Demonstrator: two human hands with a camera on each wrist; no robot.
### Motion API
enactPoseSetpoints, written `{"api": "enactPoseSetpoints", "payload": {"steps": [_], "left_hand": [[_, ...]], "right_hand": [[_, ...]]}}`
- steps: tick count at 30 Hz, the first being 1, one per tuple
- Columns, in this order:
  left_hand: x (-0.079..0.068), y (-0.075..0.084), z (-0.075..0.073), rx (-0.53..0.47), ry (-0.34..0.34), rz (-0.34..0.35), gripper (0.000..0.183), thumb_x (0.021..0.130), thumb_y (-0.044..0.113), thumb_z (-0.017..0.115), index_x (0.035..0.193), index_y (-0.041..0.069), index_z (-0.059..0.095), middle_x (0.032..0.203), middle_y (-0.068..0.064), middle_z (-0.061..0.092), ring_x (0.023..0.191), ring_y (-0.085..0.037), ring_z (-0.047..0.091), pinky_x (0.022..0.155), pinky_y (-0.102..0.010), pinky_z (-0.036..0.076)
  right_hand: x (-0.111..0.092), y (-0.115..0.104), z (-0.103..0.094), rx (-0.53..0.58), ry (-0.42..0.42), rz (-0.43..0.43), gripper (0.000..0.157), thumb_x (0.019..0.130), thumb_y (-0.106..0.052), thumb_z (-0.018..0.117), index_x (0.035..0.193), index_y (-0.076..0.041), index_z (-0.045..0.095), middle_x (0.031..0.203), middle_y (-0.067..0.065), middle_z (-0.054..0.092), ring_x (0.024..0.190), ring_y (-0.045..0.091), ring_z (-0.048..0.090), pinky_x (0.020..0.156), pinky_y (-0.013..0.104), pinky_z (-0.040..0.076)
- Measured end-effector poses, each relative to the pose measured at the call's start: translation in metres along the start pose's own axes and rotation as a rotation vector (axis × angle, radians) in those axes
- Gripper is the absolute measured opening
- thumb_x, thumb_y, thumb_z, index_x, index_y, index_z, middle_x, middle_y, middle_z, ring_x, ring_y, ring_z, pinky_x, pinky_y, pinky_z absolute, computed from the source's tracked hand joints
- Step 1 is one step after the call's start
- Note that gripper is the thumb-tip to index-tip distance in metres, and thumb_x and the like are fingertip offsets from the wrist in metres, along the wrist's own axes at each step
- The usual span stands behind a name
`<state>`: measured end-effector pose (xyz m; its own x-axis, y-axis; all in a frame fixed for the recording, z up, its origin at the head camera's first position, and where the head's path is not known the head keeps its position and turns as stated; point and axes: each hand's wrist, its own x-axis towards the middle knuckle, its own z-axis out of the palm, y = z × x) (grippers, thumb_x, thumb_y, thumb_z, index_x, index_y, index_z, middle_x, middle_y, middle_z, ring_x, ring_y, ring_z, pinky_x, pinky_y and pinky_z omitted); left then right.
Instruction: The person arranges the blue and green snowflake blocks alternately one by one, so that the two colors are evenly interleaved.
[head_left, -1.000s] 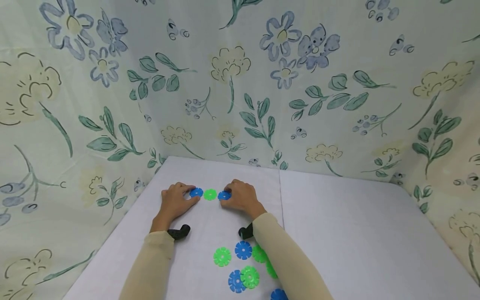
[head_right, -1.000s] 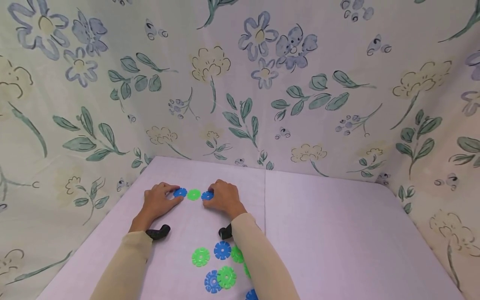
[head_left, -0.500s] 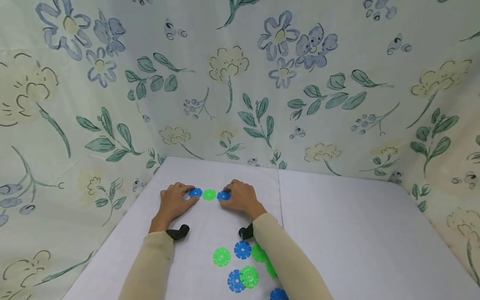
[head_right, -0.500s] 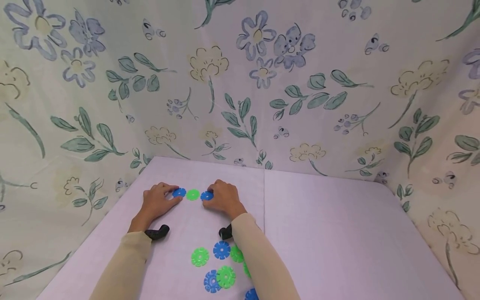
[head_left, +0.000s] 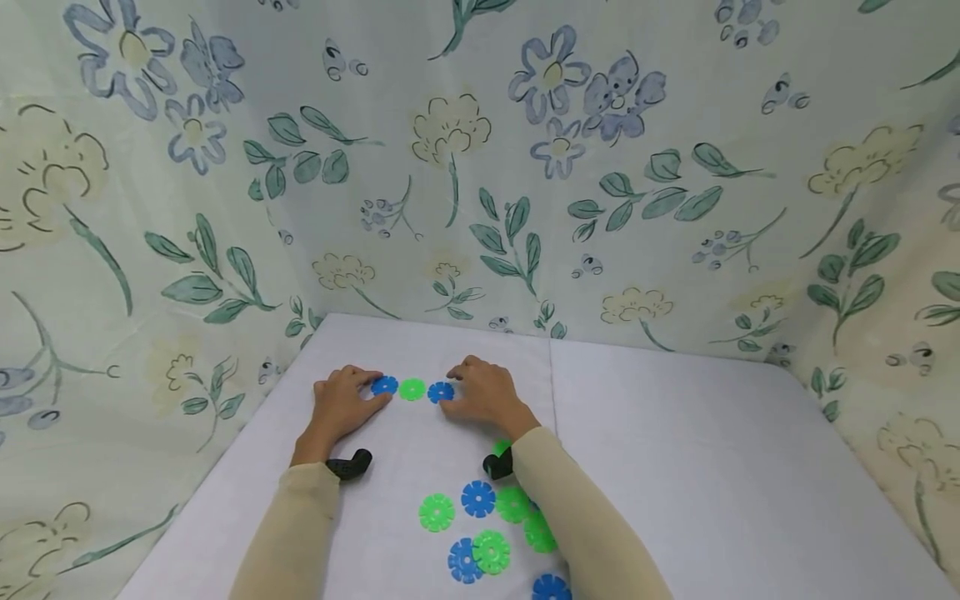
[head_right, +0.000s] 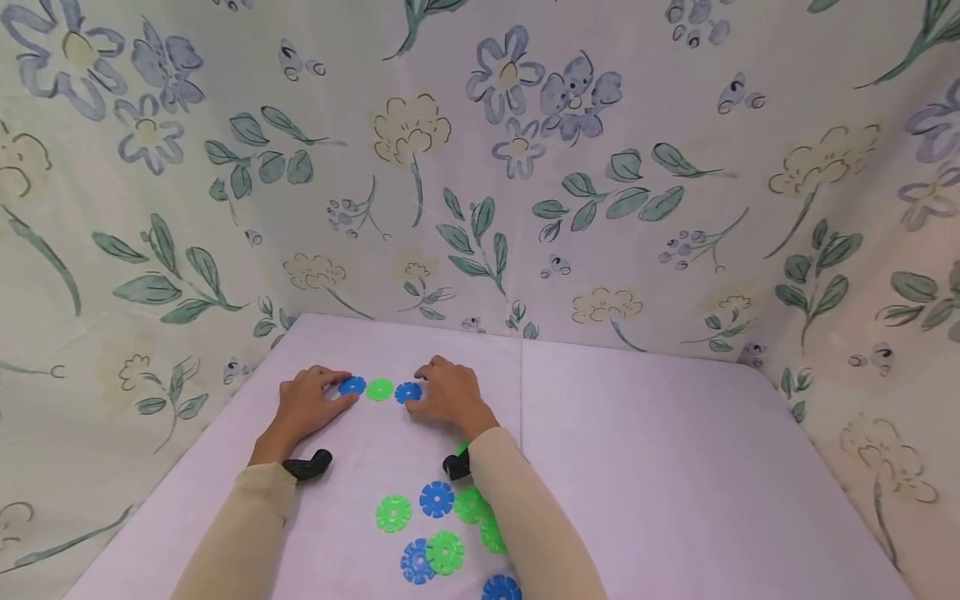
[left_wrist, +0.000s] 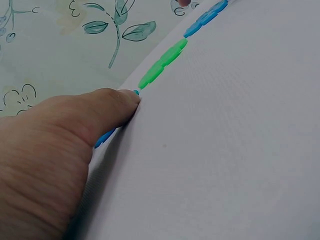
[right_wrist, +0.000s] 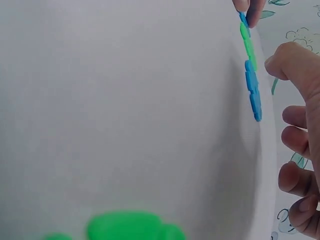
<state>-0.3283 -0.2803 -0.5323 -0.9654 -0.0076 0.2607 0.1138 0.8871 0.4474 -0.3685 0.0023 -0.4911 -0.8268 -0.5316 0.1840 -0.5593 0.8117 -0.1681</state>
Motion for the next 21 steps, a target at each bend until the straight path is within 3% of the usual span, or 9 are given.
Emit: {"api": "enactPoseSetpoints", "payload": {"steps": [12,21], "left_hand": [[0.005,0.004,0.001,0.002,0.004,0.011,0.054,0.086,0.052,0.072,0.129,0.020,0.068,0.123,-0.012,0.064,0.116,-0.035,0.055,0.091,-0.056,0.032],[0.000,-0.002,-0.001,-0.011,0.001,0.012,0.053,0.087,0.052,0.072,0.129,0.020,0.068,0.126,-0.013,0.063,0.119,-0.036,0.054,0.091,-0.057,0.031]], "right_hand": [[-0.017,0.004,-0.045,0.022,0.114,0.008,0.050,0.085,-0.058,0.068,0.122,-0.024,0.072,0.113,-0.004,0.067,0.081,0.013,0.065,0.066,0.029,0.051],[-0.037,0.013,-0.057,-0.005,0.192,-0.006,0.044,0.087,-0.055,0.067,0.119,-0.026,0.072,0.107,-0.006,0.069,0.075,0.010,0.062,0.062,0.025,0.048]]}}
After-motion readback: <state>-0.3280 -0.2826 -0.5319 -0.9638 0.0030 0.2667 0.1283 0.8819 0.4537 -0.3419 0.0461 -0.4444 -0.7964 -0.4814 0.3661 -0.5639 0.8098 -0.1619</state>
